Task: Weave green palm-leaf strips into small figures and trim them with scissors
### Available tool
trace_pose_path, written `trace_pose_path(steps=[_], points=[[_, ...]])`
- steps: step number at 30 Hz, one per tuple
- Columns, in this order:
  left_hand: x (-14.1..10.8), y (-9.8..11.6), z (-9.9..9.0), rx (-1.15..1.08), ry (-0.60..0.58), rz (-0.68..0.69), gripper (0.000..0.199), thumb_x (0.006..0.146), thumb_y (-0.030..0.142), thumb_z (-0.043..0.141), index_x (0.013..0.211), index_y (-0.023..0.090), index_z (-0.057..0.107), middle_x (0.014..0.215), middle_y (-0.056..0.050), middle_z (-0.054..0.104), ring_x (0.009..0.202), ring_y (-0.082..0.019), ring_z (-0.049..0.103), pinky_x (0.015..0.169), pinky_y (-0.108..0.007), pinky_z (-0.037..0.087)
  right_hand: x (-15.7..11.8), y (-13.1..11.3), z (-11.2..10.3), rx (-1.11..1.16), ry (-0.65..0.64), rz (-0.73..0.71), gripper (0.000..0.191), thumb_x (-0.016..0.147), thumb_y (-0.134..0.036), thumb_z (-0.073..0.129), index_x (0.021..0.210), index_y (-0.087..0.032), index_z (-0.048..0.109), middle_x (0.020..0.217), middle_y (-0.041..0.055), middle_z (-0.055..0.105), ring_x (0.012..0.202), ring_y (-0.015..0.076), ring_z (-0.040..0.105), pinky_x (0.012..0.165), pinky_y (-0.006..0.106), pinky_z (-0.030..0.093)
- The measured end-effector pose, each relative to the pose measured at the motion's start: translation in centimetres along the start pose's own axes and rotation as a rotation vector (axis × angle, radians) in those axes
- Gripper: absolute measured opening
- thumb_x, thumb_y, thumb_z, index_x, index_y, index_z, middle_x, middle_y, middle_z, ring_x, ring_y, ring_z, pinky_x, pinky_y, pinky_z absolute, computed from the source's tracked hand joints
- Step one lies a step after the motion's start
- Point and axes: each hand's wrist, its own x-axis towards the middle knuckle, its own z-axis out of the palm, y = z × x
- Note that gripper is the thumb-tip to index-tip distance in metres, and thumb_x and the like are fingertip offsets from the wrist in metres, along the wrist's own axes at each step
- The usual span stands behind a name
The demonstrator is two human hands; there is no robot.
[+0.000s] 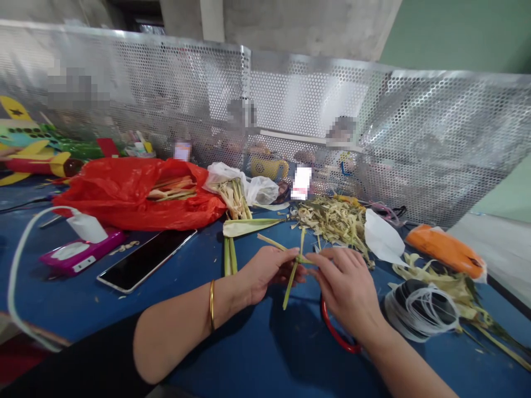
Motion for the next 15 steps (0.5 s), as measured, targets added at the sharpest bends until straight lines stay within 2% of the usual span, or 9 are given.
trace_pose_path(steps=[3, 5, 10, 13, 15], points=[[0.0, 0.0, 0.0, -0.043, -0.034, 0.01, 0.029, 0.06, 0.035, 0.078, 0.073, 0.01, 0.068, 0.067, -0.004, 0.066, 0.059, -0.01, 0.057, 0.056, -0.021, 0.04, 0.0, -0.8, 0.1, 0.029, -0.122, -0.251, 0.025, 0.094, -0.015, 0.04, 0.109, -0.019, 0.06, 0.085, 0.0063, 0.063, 0.077, 0.018, 0.053, 0.074, 0.033, 0.035], [0.0, -0.1, 0.2, -0.044, -0.024, 0.02, 0.025, 0.054, 0.023, 0.08, 0.072, 0.01, 0.07, 0.07, -0.004, 0.067, 0.06, -0.009, 0.055, 0.058, -0.021, 0.04, -0.1, -1.3, 0.5, 0.021, -0.156, -0.317, 0.025, 0.094, -0.013, 0.037, 0.103, -0.017, 0.06, 0.081, 0.0055, 0.063, 0.074, 0.0175, 0.053, 0.073, 0.033, 0.035], [0.0, -0.5, 0.5, -0.058, 0.003, 0.064, 0.023, 0.052, 0.019, 0.079, 0.071, 0.011, 0.07, 0.068, -0.004, 0.067, 0.063, -0.012, 0.057, 0.065, -0.025, 0.044, -0.6, -1.5, 1.3, 0.089, -0.13, -0.241, 0.03, 0.094, -0.01, 0.033, 0.077, -0.017, 0.057, 0.072, 0.0038, 0.059, 0.064, 0.0156, 0.05, 0.067, 0.032, 0.034], [0.1, -0.5, 0.4, -0.055, 0.01, 0.092, 0.021, 0.054, 0.019, 0.078, 0.071, 0.011, 0.069, 0.067, -0.005, 0.068, 0.063, -0.013, 0.059, 0.065, -0.026, 0.045, -0.7, -1.5, 1.4, 0.224, -0.117, -0.217, 0.03, 0.093, -0.009, 0.033, 0.079, -0.017, 0.058, 0.074, 0.0048, 0.062, 0.069, 0.0167, 0.053, 0.069, 0.032, 0.036], [0.2, -0.2, 0.2, -0.056, 0.026, 0.105, 0.019, 0.056, 0.02, 0.078, 0.07, 0.012, 0.067, 0.068, -0.006, 0.069, 0.062, -0.014, 0.06, 0.064, -0.026, 0.046, -0.8, -1.6, 1.6, 0.433, -0.094, -0.053, 0.023, 0.093, -0.013, 0.037, 0.089, -0.019, 0.06, 0.078, 0.0046, 0.065, 0.073, 0.017, 0.057, 0.071, 0.031, 0.039]])
